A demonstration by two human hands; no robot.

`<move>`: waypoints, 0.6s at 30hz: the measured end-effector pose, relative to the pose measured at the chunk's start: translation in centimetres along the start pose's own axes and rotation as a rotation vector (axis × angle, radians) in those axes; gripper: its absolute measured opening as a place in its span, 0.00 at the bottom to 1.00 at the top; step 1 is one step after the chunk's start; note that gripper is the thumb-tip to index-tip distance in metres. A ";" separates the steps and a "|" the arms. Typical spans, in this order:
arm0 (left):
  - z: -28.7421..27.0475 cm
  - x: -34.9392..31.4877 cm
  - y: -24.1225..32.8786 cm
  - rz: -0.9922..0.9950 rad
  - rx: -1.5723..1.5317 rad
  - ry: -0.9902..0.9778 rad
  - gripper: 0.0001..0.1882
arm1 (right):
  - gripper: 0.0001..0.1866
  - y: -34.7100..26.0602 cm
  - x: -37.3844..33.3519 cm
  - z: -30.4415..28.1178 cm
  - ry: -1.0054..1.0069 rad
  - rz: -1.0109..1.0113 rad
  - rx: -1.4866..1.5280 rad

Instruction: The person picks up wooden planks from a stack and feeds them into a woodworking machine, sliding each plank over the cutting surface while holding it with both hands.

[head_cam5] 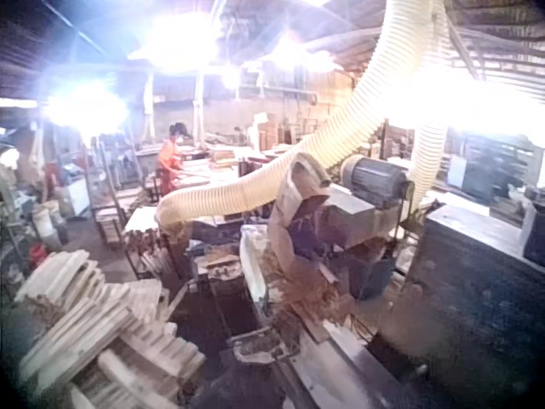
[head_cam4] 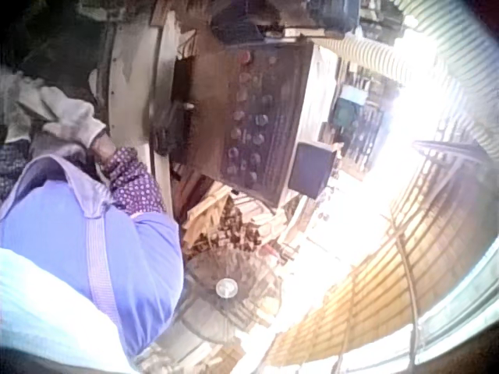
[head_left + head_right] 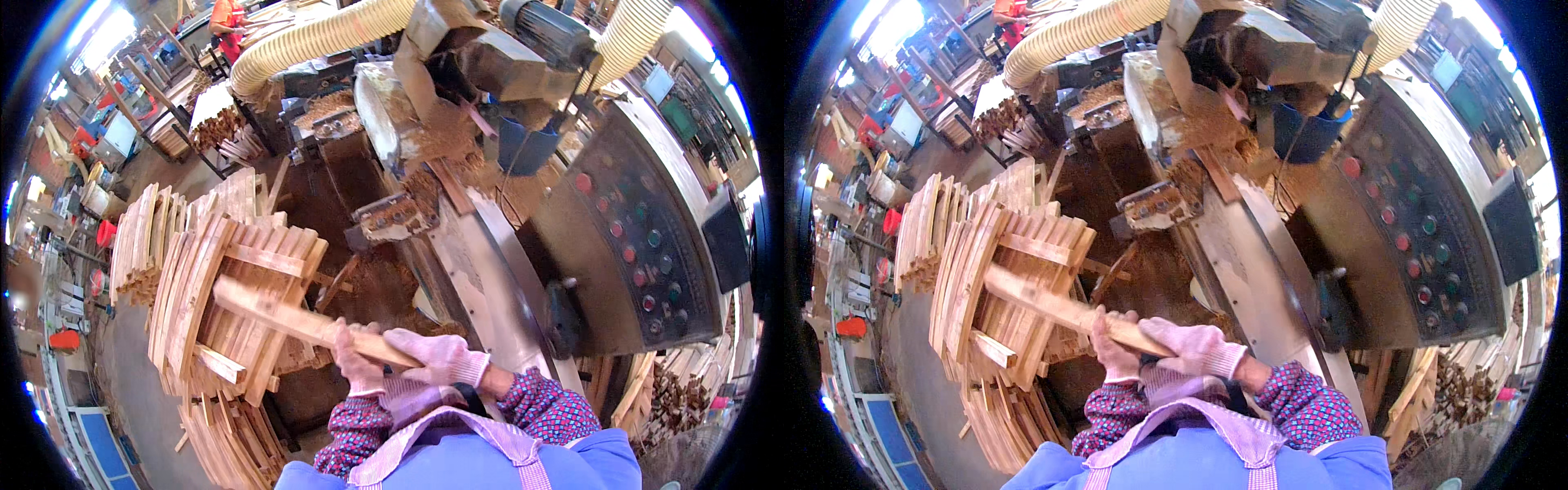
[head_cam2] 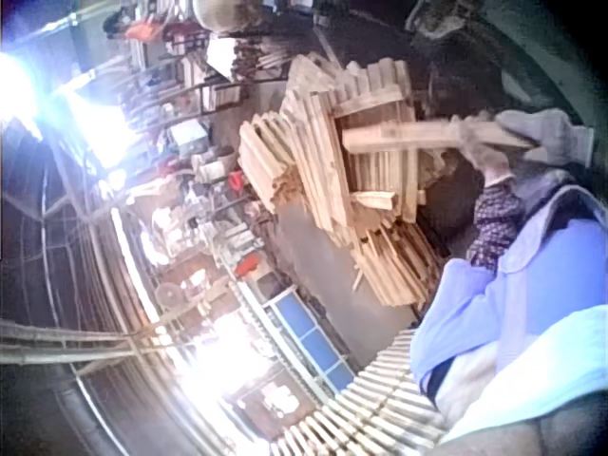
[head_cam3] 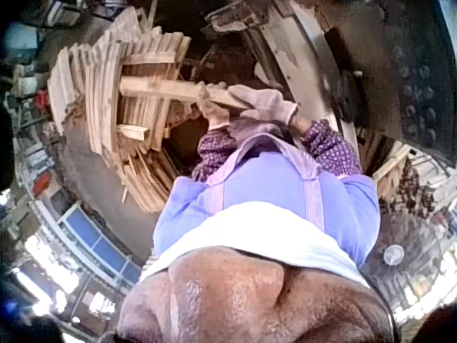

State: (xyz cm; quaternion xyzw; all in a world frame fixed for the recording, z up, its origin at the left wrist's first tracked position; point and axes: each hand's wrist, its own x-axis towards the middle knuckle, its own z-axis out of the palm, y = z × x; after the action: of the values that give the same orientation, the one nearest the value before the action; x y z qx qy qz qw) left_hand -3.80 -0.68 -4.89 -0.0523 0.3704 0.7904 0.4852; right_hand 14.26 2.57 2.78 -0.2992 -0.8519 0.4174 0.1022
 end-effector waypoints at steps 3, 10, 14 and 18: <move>4.4 -4.1 -2.0 -0.054 0.235 -0.087 0.27 | 0.41 1.3 -6.9 1.7 0.146 0.129 0.002; 6.1 -1.0 -4.1 -0.156 0.127 -0.299 0.30 | 0.34 3.3 -20.0 4.4 0.539 0.602 -0.422; 5.5 -0.6 -3.3 -0.166 0.205 -0.255 0.31 | 0.28 10.2 -16.0 2.7 0.618 0.637 -0.917; 4.9 -0.3 -1.6 -0.161 0.261 -0.180 0.31 | 0.26 17.4 -2.9 -6.2 0.576 0.584 -1.027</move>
State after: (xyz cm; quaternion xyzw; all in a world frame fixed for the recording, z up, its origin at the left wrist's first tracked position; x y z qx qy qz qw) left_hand -1.01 2.62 -2.09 0.0527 0.4196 0.6957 0.5807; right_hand 26.58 13.11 -6.51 -0.6285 -0.7652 -0.1286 0.0531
